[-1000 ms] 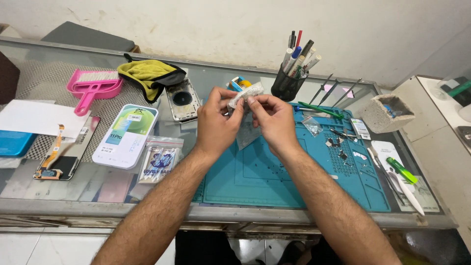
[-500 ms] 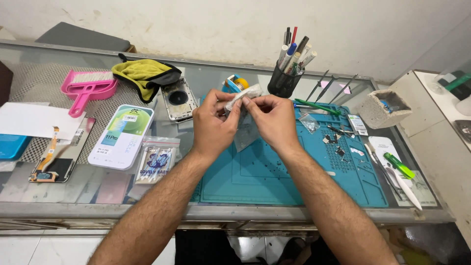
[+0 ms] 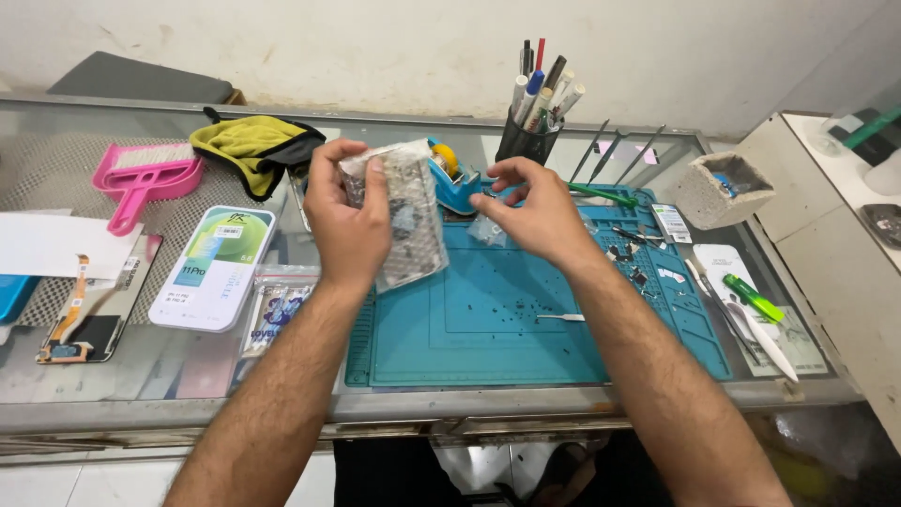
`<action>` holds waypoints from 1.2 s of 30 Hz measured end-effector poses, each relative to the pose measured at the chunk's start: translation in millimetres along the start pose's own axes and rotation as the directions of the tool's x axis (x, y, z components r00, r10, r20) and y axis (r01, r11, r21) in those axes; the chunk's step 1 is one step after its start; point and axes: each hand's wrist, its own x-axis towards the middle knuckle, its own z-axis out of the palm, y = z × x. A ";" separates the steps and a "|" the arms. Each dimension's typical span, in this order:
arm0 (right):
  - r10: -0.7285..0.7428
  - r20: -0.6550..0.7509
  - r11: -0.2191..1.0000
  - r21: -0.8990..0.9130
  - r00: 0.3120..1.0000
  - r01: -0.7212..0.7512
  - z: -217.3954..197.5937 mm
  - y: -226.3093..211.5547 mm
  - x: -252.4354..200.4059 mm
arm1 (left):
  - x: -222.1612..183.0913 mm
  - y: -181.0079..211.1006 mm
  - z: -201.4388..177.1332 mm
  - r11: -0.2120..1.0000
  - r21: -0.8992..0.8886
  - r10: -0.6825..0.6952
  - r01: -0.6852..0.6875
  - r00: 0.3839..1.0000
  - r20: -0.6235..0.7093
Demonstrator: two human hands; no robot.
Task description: Cleaning internal phone components with a toothbrush and assembling them into a new yellow phone housing.
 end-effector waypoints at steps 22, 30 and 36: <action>0.022 0.124 0.976 -0.219 0.992 0.006 14.7 75.9 21.8 | -18.5 -32.5 6.6 0.670 0.579 0.104 -0.464 0.831 0.546; -0.109 0.099 0.913 0.404 0.989 0.060 -24.4 13.5 -44.2 | -50.4 40.7 32.0 0.993 -0.011 -0.087 0.120 0.780 0.620; -0.295 -0.121 0.925 0.211 0.948 0.315 -66.8 33.5 -146.8 | -107.7 136.6 53.9 0.981 0.189 -0.159 0.029 0.674 0.721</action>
